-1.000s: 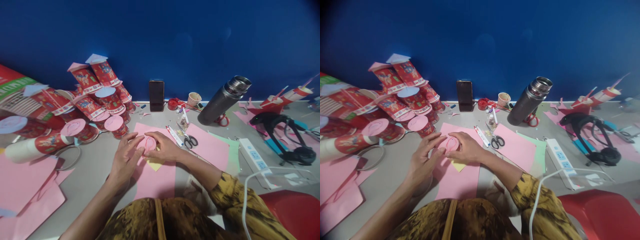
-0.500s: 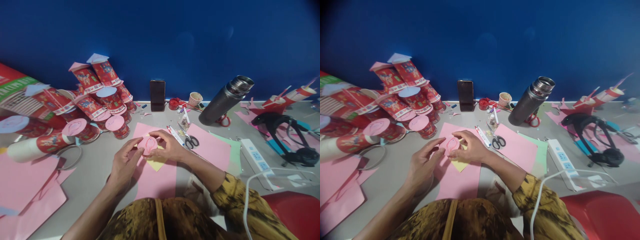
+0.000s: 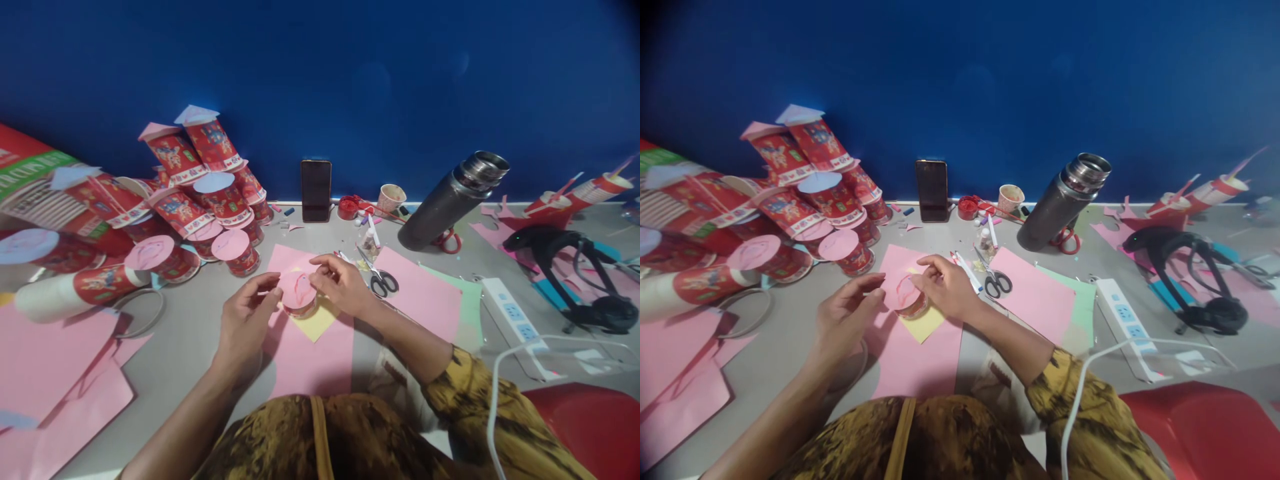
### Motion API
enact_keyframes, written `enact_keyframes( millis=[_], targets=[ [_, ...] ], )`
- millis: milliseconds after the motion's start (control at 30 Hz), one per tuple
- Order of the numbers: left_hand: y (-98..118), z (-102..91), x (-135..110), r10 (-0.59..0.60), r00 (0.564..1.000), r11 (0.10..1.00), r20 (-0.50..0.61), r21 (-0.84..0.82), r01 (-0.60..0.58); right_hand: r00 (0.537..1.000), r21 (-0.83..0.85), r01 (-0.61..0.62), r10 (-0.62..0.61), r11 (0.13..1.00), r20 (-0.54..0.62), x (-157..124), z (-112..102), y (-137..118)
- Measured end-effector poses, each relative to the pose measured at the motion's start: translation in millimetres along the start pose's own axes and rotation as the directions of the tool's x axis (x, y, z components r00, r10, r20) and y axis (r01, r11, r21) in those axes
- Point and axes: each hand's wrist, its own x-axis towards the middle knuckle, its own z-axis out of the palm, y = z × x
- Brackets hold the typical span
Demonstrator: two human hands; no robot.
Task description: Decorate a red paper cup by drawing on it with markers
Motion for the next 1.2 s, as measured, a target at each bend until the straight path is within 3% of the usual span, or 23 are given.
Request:
enact_keyframes(
  millis=[267,867,1200],
  targets=[
    [12.5,5.1,16.2,-0.052,0.998,0.998,0.038,0.02,0.051,0.971,0.292,-0.226,0.192,0.929,0.142,5.1,-1.0,1.7],
    [6.1,10.9,19.1,-0.228,0.963,0.953,0.142,-0.172,0.251,0.972,0.393,-0.236,0.221,0.889,0.086,7.7,6.0,3.4],
    [5.8,12.3,17.7,-0.239,0.96,0.94,0.146,-0.213,0.266,0.92,0.551,-0.387,0.346,0.739,0.181,8.8,6.9,-3.3]
  ],
)
